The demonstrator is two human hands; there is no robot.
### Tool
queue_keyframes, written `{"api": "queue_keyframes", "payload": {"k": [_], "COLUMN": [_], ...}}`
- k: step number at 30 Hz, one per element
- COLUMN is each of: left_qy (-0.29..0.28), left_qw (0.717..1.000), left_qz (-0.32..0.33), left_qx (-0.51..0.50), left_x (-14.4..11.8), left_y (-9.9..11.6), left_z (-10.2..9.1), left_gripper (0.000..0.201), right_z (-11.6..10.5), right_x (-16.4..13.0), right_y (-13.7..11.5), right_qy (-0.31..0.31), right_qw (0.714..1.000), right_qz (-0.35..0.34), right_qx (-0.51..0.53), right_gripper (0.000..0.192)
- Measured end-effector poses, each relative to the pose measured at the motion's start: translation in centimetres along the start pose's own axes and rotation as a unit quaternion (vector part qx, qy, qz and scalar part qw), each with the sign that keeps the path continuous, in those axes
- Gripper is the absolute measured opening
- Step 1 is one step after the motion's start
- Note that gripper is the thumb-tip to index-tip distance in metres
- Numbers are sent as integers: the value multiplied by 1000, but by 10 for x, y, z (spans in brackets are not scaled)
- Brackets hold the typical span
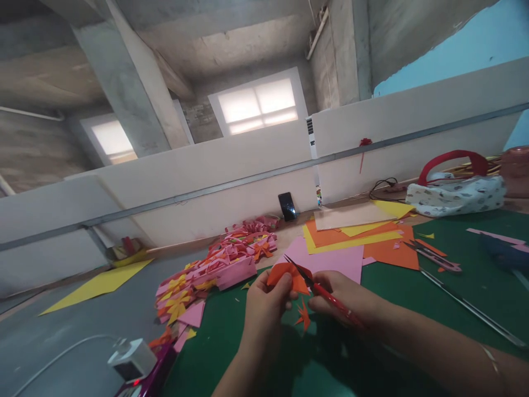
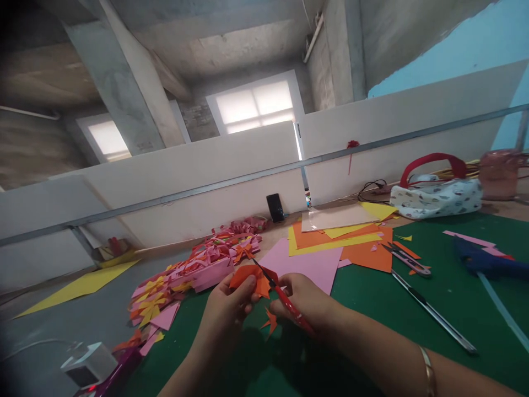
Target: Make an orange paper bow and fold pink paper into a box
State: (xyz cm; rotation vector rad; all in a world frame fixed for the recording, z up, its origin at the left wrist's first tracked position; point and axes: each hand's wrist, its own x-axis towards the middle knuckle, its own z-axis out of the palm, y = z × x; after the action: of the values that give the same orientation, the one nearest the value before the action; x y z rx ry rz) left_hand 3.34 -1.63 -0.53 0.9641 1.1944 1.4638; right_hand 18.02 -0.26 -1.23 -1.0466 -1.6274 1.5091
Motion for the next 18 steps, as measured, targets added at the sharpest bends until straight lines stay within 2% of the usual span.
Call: {"api": "queue_keyframes", "payload": {"k": [4, 18], "left_qy": [4, -18], "left_qw": [1000, 1000], "left_qz": [-1, -8], "left_qx": [-4, 0], "left_x": [0, -1], "left_y": [0, 2], "left_z": [1, -1], "left_gripper": [27, 26], "right_z": [1, 6], "right_x": [-1, 0], "right_y": [-2, 1], "right_qy": [-3, -11], "right_qw": [1000, 999], "right_qz": [-8, -32], "right_qx": [-5, 31], "right_gripper": [15, 6]}}
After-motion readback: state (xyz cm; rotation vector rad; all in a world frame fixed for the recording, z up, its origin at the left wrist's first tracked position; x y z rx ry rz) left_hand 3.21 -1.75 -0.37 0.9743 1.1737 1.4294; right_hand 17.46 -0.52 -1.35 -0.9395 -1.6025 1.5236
